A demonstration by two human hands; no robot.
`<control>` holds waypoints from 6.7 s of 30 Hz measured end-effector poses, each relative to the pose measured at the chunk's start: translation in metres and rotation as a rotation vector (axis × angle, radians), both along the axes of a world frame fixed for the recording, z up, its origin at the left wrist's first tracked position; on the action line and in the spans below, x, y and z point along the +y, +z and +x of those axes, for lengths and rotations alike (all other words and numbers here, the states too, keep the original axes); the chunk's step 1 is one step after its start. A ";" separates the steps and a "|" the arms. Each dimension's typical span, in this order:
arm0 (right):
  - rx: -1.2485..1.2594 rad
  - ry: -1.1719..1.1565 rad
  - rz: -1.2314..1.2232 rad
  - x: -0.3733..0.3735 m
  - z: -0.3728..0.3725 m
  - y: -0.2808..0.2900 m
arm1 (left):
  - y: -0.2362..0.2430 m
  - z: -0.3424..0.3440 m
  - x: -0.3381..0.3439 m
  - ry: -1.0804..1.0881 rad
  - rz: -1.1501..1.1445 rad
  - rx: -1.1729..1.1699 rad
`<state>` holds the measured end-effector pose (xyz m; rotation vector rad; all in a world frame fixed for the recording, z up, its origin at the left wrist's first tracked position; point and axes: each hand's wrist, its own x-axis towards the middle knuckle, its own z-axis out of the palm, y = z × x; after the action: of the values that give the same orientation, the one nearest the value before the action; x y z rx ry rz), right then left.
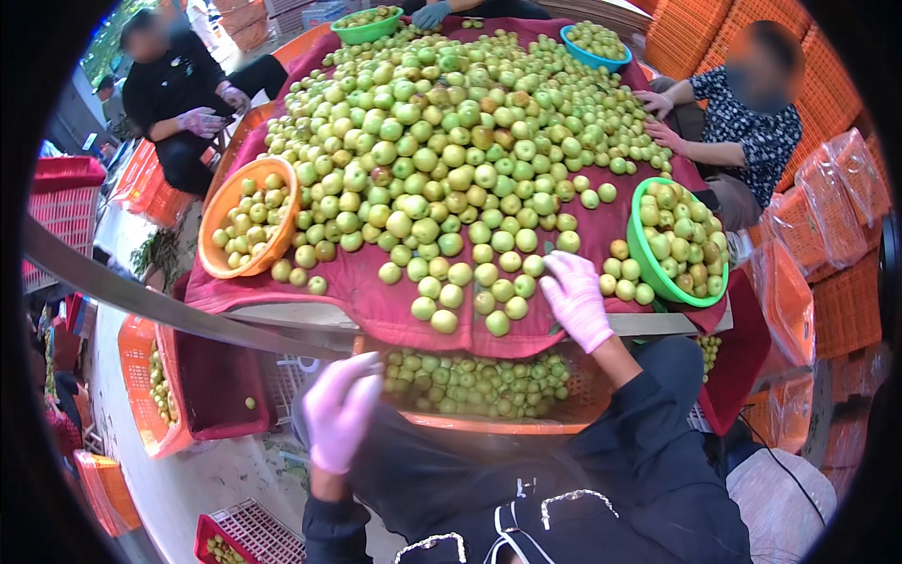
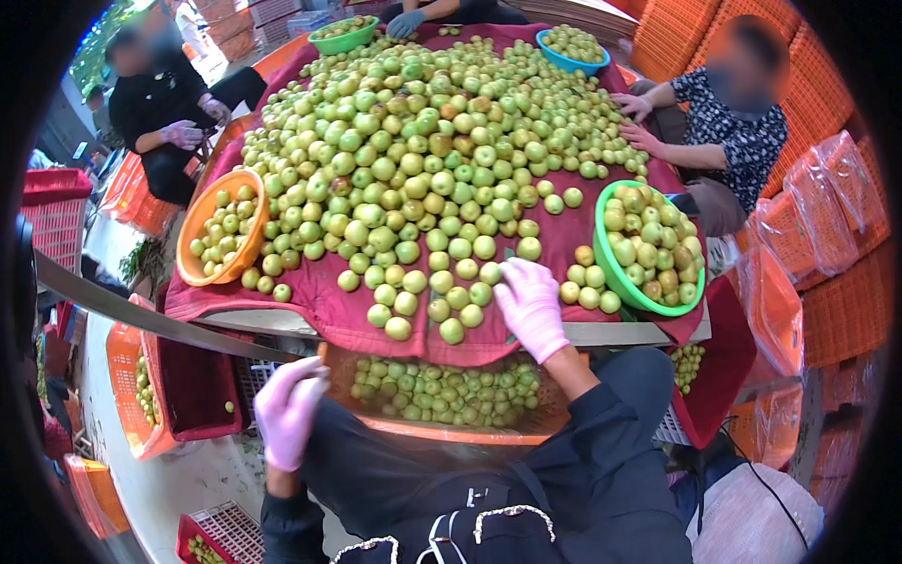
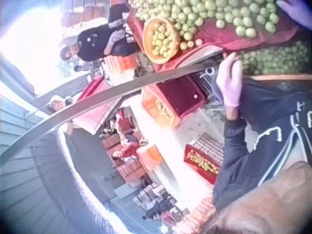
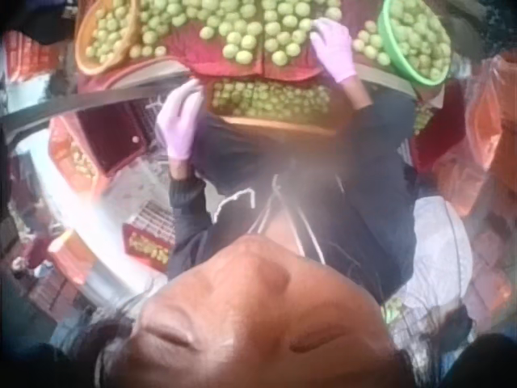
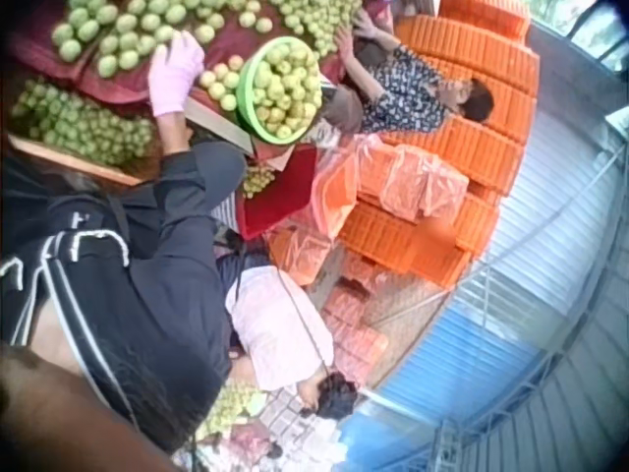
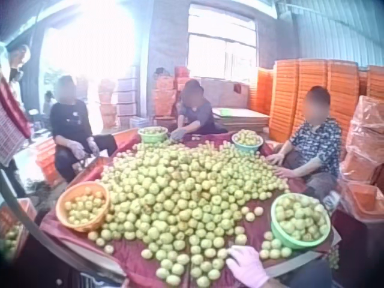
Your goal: The person sorts green round fruit on a table covered with a red cloth, picking up individual pieces and placing them into a lower orange basket. Other workers are visible nearby also sorting fruit into bowls and crates.
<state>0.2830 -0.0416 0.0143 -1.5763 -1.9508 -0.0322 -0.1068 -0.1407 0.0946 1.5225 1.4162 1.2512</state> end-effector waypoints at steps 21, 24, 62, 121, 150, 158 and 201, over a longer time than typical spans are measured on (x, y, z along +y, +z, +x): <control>0.081 0.363 -0.164 -0.003 -0.030 0.002 | -0.094 0.115 0.142 -0.005 0.347 0.823; 0.177 0.333 -0.142 -0.006 -0.032 0.005 | -0.100 0.109 0.148 0.091 0.378 0.529; 0.113 0.405 -0.208 0.007 -0.051 -0.008 | -0.044 0.099 0.091 0.101 0.351 0.469; -0.031 0.237 -0.096 0.002 -0.062 -0.011 | 0.059 -0.346 0.116 0.680 -0.072 -0.282; -0.001 0.123 -0.019 0.001 -0.065 -0.017 | 0.028 -0.001 0.039 0.789 0.428 0.073; 0.001 0.112 0.037 0.003 -0.066 -0.030 | 0.026 0.039 0.007 0.448 0.787 0.506; 0.642 0.256 -0.291 0.008 -0.067 -0.067 | -0.045 0.327 0.159 -0.655 0.072 0.379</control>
<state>0.2162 -0.0335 -0.0523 -1.2714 -1.6567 0.7952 0.2199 0.0181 0.0492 2.1218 0.9490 0.6377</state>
